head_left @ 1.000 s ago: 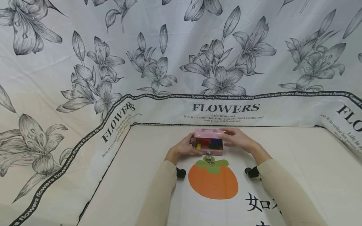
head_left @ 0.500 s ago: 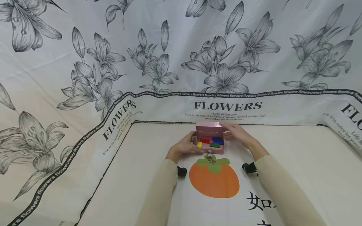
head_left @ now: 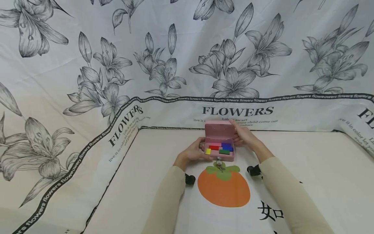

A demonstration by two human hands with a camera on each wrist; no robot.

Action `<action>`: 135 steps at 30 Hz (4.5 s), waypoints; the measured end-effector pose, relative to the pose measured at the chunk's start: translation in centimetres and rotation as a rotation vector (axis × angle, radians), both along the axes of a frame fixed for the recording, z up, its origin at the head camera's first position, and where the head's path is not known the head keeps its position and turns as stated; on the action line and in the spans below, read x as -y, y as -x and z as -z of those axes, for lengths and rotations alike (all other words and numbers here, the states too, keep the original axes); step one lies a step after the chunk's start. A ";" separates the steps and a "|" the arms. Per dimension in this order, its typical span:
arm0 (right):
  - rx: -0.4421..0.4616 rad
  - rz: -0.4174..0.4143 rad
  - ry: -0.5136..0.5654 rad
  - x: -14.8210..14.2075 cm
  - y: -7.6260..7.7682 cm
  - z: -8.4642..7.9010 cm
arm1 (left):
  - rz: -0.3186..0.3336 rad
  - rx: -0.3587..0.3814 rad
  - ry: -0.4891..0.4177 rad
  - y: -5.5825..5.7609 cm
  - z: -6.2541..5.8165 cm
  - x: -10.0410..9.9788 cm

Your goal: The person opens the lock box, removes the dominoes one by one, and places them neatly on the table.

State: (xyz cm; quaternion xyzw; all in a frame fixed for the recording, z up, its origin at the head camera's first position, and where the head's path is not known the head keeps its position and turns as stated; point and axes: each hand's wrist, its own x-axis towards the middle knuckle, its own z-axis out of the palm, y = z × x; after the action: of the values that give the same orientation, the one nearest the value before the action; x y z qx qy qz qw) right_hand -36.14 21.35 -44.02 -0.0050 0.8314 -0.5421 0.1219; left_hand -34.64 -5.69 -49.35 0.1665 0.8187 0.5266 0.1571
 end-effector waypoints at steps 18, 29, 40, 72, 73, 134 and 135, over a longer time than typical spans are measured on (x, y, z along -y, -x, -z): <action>-0.006 -0.072 0.008 0.1 -1.1 -0.3 | 0.008 0.007 0.006 -0.4 -0.4 -0.1; -0.133 -0.073 -0.108 0.0 -2.0 -0.5 | 0.014 0.030 0.000 -0.3 -0.1 -0.1; -0.219 -0.136 -0.221 -0.5 -3.7 -2.9 | 0.019 0.012 0.002 -0.1 -0.3 0.1; -0.449 -0.329 -0.314 0.9 -6.5 -1.9 | 0.015 0.031 0.026 -0.2 -0.6 0.0; -0.447 -0.340 -0.315 1.1 -6.4 -1.8 | 0.016 0.029 0.027 -0.2 -0.6 0.0; -0.322 -0.417 -0.480 7.9 -1.6 1.8 | 0.041 -0.032 0.038 -0.2 -0.3 0.1; -0.319 -0.415 -0.488 7.9 -1.6 1.8 | 0.042 -0.034 0.036 -0.2 -0.2 0.1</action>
State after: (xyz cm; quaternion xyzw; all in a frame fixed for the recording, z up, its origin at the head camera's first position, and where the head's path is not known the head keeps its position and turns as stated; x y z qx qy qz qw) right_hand -34.53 13.41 -45.81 -0.2293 0.9262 -0.2837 0.0957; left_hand -34.49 -5.75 -49.11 0.1900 0.8269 0.5054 0.1571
